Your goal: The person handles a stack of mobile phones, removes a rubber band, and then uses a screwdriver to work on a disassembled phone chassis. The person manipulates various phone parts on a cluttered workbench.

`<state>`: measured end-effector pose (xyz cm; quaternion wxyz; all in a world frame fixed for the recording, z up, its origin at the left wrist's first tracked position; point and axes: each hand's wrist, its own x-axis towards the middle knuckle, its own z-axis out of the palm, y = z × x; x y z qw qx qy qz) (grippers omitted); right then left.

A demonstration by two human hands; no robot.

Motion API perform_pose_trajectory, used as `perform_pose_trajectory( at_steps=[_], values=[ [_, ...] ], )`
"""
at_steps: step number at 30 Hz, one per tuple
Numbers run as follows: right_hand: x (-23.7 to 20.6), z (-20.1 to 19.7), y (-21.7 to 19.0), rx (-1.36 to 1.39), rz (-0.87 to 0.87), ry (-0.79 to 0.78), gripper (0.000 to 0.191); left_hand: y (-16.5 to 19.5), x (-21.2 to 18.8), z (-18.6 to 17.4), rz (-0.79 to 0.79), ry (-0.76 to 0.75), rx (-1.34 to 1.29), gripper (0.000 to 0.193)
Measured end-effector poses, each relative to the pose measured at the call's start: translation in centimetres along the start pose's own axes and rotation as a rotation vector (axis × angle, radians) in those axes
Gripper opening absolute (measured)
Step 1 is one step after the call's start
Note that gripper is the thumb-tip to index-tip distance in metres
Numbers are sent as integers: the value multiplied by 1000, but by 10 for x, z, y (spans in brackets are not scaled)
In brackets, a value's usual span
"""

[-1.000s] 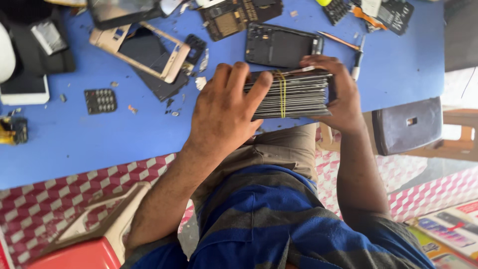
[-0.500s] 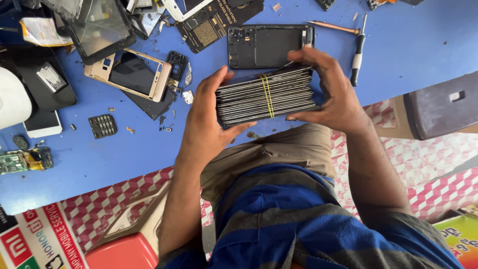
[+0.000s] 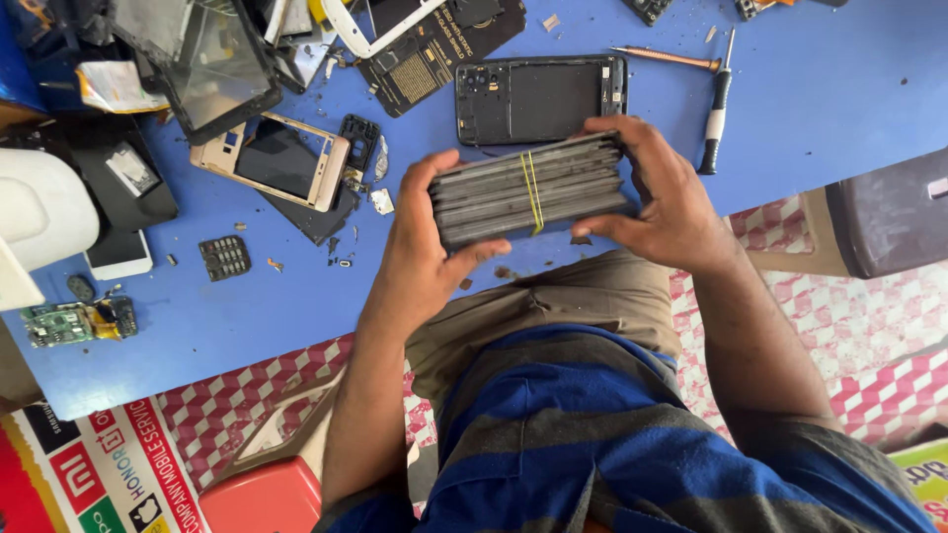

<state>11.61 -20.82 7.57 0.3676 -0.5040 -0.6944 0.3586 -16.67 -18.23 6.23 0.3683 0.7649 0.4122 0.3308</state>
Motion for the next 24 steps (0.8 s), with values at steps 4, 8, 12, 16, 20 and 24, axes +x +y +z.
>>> perform_pose_trajectory(
  at_steps=[4, 8, 12, 16, 20, 24],
  values=[
    [-2, -1, -2, -58, -93, -38, 96, 2, -6, -1, -27, -22, -33, 97],
    [8, -5, -14, -132, -202, -45, 107, -1, -4, -1, 81, -9, 1, 96],
    [15, -12, -34, -280, -243, -86, 103, -3, -4, 1, 75, 16, -73, 92],
    [25, -13, -46, -512, -301, -171, 89, -5, -6, 1, 16, -13, -139, 88],
    [34, -5, -53, -621, -347, -217, 76, -8, -6, -3, 57, -35, -49, 87],
    [40, 2, -57, -583, -373, -251, 71, -9, -6, -4, 65, -24, -70, 84]
  ],
)
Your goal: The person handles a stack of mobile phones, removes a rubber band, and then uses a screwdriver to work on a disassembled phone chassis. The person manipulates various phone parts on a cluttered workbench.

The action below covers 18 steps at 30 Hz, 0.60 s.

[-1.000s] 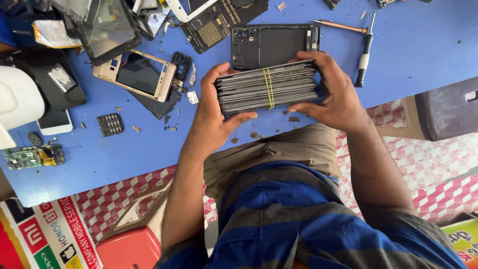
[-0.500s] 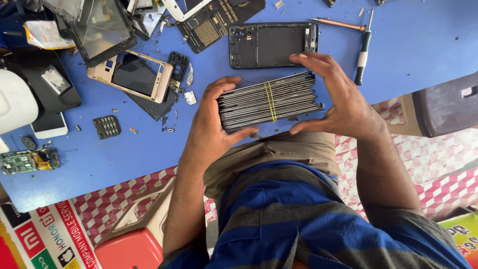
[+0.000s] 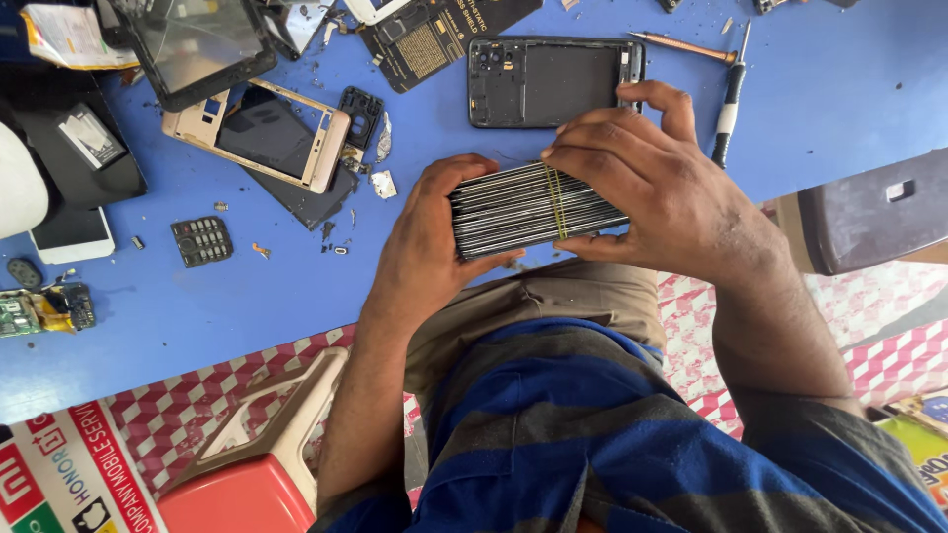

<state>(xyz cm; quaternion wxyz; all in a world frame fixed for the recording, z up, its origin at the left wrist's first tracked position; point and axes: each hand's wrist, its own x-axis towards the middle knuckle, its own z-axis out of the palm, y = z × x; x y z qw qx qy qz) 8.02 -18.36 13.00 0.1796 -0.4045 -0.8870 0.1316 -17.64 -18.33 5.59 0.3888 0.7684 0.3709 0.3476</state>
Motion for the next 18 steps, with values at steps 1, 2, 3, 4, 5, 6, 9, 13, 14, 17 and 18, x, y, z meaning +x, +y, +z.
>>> perform_pose_trajectory(
  at_steps=[1, 2, 3, 4, 5, 6, 9, 13, 14, 17, 18],
  values=[
    [1, 1, -1, 8, 7, -4, 71, 0, 0, 0, -3, -2, -6, 84],
    [2, 1, -2, 18, 16, -8, 71, 0, -1, -1, -7, -6, -12, 83],
    [2, 2, -3, 28, 26, -9, 70, 0, -1, -1, -12, -5, -15, 83],
    [2, 3, -4, 34, 29, -5, 72, 0, -1, -1, -15, -6, -19, 83],
    [1, 3, -4, 41, 33, -2, 73, 0, -1, -1, -18, -8, -23, 83],
    [1, 4, -4, 47, 37, 3, 74, 0, -1, -1, -15, -4, -11, 83],
    [3, 1, 1, 110, -19, 13, 82, 1, -1, -1, 4, 1, 20, 83],
    [11, -8, 14, 202, -138, -19, 54, 2, -1, 0, -2, 0, 34, 84],
    [13, -11, 17, 194, -160, -30, 46, 3, -1, 0, -16, 0, 31, 84],
    [19, -18, 22, 144, -187, -51, 31, 4, 0, 0, -9, 0, 39, 83],
    [20, -20, 23, 123, -190, -57, 27, 4, 0, 0, 4, 6, 40, 84]
  ],
)
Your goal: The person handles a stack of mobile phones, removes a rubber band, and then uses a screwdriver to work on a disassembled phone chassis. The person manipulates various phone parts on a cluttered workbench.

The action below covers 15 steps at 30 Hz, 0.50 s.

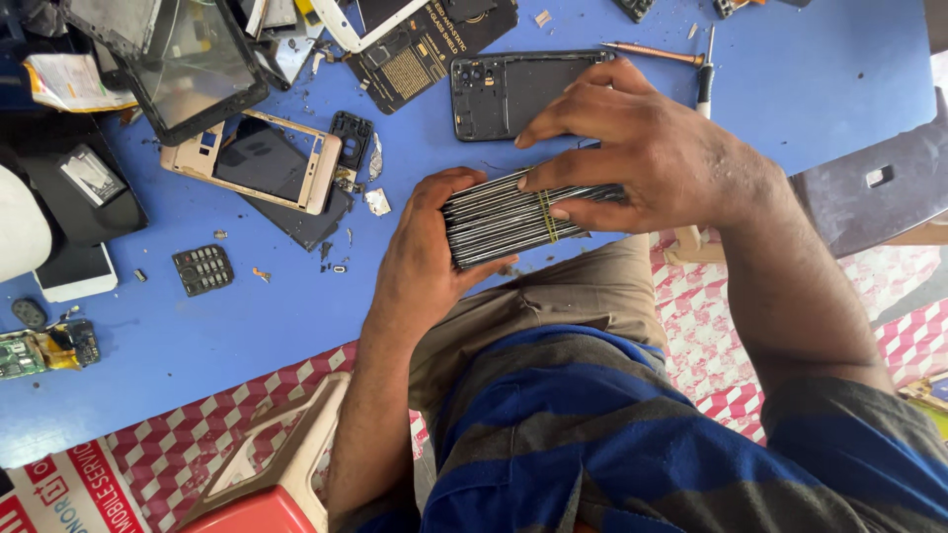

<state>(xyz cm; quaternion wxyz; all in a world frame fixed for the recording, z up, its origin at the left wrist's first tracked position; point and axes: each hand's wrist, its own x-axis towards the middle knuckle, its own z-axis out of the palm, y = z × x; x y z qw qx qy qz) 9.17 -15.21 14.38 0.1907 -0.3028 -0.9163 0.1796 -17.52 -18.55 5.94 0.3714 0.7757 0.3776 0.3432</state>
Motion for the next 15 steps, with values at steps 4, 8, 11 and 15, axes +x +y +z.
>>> perform_pose_trajectory(
  at_steps=[4, 8, 11, 15],
  values=[
    [7, -4, 3, -15, -68, -8, 26, 0, 0, 0, 26, 18, 8, 83],
    [19, -2, 7, -80, -149, -33, 30, -1, 0, 1, 31, 25, 20, 83],
    [26, -1, 9, -107, -174, -47, 24, -2, 0, 2, 45, 24, 26, 84],
    [28, -3, 11, -88, -205, -32, 21, -1, 0, 2, 39, 25, 29, 84]
  ],
)
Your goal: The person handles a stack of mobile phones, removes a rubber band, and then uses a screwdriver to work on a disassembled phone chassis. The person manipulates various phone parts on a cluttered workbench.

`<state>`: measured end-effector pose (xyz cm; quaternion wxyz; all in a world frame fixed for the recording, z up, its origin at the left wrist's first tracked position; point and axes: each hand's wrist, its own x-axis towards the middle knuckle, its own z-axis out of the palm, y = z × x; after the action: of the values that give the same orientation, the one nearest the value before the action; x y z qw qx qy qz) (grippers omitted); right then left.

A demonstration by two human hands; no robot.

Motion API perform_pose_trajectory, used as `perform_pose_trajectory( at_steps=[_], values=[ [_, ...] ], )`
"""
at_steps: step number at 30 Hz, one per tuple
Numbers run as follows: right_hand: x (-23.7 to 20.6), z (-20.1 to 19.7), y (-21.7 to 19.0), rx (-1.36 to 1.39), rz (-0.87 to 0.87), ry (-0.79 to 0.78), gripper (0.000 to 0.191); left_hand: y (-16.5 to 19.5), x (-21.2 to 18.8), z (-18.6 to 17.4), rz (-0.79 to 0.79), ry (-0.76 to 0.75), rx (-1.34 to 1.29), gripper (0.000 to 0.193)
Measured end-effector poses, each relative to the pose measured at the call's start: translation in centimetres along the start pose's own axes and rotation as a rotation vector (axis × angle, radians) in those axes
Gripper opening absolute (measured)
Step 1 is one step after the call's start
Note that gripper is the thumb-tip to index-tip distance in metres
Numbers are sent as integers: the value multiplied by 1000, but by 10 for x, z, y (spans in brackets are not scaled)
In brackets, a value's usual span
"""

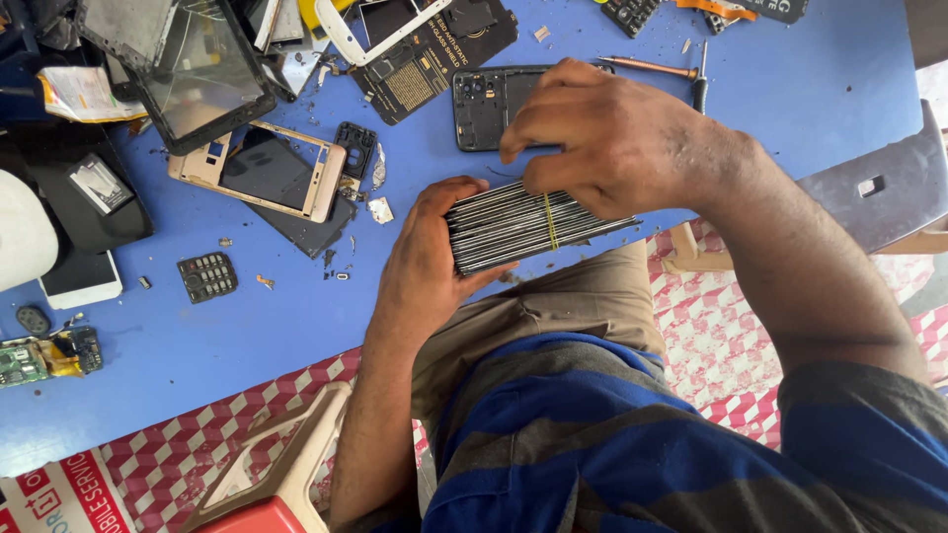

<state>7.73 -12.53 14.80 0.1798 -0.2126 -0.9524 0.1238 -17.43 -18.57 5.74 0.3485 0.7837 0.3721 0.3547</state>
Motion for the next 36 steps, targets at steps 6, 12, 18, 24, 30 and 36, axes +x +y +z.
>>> perform_pose_trajectory(
  at_steps=[6, 12, 18, 24, 30, 36],
  values=[
    [-14, -4, -10, 45, 81, 139, 27, 3, 3, -2, -24, -6, -25, 84],
    [-51, 41, -75, -200, 538, 561, 19, -2, 0, 0, -46, -21, -30, 87],
    [-66, 92, -103, -269, 666, 580, 37, -7, -2, 7, -20, 0, -79, 91],
    [-52, 95, -112, -356, 681, 562, 34, -3, -5, 8, -36, 1, -86, 93],
    [-52, 100, -113, -192, 688, 605, 36, -4, -6, 9, -26, 12, -68, 91],
    [-52, 101, -113, -185, 682, 619, 34, -3, -6, 9, -41, 2, -63, 90]
  ],
)
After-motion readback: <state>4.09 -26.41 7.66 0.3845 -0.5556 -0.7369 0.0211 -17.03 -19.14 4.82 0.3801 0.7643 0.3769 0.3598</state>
